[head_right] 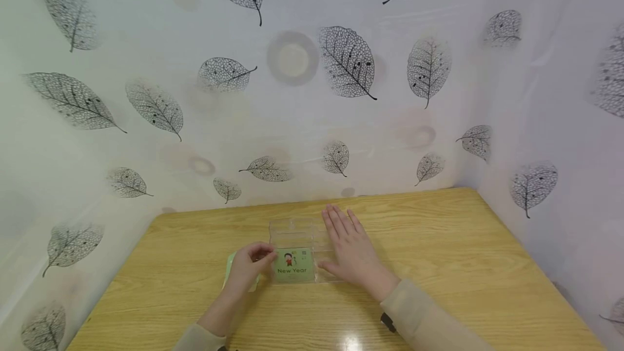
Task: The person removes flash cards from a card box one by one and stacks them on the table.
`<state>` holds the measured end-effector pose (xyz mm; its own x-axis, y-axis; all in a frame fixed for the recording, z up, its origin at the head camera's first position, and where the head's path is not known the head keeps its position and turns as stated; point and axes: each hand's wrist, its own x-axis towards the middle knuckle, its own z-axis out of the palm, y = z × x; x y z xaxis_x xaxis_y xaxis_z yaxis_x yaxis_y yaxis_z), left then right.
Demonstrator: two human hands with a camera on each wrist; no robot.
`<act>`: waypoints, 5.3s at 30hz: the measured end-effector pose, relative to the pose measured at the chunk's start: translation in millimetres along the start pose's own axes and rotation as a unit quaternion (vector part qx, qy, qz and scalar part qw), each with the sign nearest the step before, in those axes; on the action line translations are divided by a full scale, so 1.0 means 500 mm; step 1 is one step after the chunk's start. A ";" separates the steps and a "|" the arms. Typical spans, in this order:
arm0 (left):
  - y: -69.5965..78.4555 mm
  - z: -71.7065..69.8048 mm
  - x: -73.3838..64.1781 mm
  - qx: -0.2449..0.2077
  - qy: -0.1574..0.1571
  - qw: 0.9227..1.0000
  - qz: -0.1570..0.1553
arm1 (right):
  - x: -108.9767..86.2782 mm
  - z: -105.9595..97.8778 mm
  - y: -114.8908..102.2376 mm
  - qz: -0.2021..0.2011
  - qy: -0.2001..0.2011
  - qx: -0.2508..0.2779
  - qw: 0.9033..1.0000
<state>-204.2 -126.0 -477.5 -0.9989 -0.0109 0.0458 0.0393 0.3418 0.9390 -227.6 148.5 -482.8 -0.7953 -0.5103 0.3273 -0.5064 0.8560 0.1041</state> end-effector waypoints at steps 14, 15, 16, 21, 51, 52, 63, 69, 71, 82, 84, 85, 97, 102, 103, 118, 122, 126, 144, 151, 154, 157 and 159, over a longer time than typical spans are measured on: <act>-0.007 -0.003 0.004 0.005 0.008 1.000 0.003 | 0.001 -0.010 -0.002 0.002 -0.017 0.006 1.000; -0.007 -0.003 0.004 0.005 0.009 1.000 0.002 | 0.002 -0.010 -0.002 0.003 -0.019 0.009 1.000; -0.006 -0.003 0.004 0.003 0.009 1.000 0.001 | 0.002 -0.010 -0.002 0.004 -0.022 0.010 1.000; -0.004 -0.005 0.003 0.002 0.010 1.000 0.008 | 0.001 -0.009 -0.002 0.004 -0.023 0.008 1.000; 0.003 -0.010 0.001 -0.015 0.012 1.000 -0.005 | 0.004 -0.012 -0.004 0.006 -0.027 0.011 1.000; 0.003 -0.010 0.001 -0.017 0.011 1.000 -0.004 | 0.004 -0.011 -0.004 0.006 -0.026 0.010 1.000; -0.003 -0.012 0.007 -0.020 0.015 1.000 -0.012 | 0.002 -0.014 -0.004 0.008 -0.023 0.009 1.000; -0.001 -0.012 0.005 -0.024 0.015 0.999 -0.017 | 0.001 -0.014 -0.005 0.005 -0.019 0.011 1.000; 0.001 -0.013 0.004 -0.028 0.016 0.999 -0.019 | 0.001 -0.014 -0.005 0.004 -0.018 0.009 1.000; 0.002 -0.014 0.000 -0.035 0.026 0.999 -0.024 | 0.001 -0.014 -0.005 0.007 -0.027 0.011 1.000; 0.005 -0.014 0.000 -0.033 0.027 0.999 -0.020 | 0.001 -0.014 -0.004 0.006 -0.026 0.008 1.000; 0.005 -0.014 0.000 -0.032 0.028 0.999 -0.019 | 0.001 -0.014 -0.004 0.005 -0.025 0.007 1.000; 0.008 -0.017 -0.002 -0.046 0.034 0.998 -0.019 | 0.001 -0.012 -0.002 0.000 -0.015 0.007 1.000; 0.008 -0.021 -0.003 -0.053 0.035 0.998 -0.019 | 0.001 -0.010 -0.002 -0.001 -0.014 -0.001 1.000; 0.008 -0.021 -0.003 -0.053 0.035 0.998 -0.017 | 0.001 -0.010 -0.002 -0.002 -0.013 -0.002 1.000; 0.008 -0.032 -0.005 -0.065 0.040 0.997 -0.009 | 0.000 -0.008 -0.001 -0.001 -0.014 -0.003 1.000; 0.008 -0.032 -0.005 -0.066 0.044 0.997 -0.008 | 0.001 -0.009 -0.001 0.001 -0.016 -0.005 1.000; 0.009 -0.036 -0.007 -0.065 0.044 0.997 -0.010 | 0.001 -0.011 -0.001 0.001 -0.022 -0.005 1.000; 0.006 -0.047 -0.010 -0.056 0.057 0.996 -0.024 | 0.001 -0.013 -0.003 0.004 -0.029 0.010 1.000; 0.003 -0.051 -0.011 -0.059 0.057 0.996 -0.028 | 0.001 -0.013 -0.003 0.003 -0.022 0.007 1.000; 0.001 -0.055 -0.012 -0.058 0.056 0.996 -0.030 | 0.001 -0.013 -0.002 0.002 -0.018 0.007 1.000; -0.001 -0.059 -0.013 -0.057 0.055 0.996 -0.031 | 0.000 -0.013 -0.001 0.001 -0.017 0.007 1.000; -0.002 -0.062 -0.015 -0.057 0.055 0.996 -0.031 | 0.000 -0.013 -0.001 0.000 -0.015 0.005 1.000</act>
<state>-196.1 -155.2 -468.1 -0.9908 -0.1344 0.0176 -0.0138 0.2292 0.9733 -225.2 148.4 -476.6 -0.8051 -0.5129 0.2981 -0.5099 0.8551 0.0942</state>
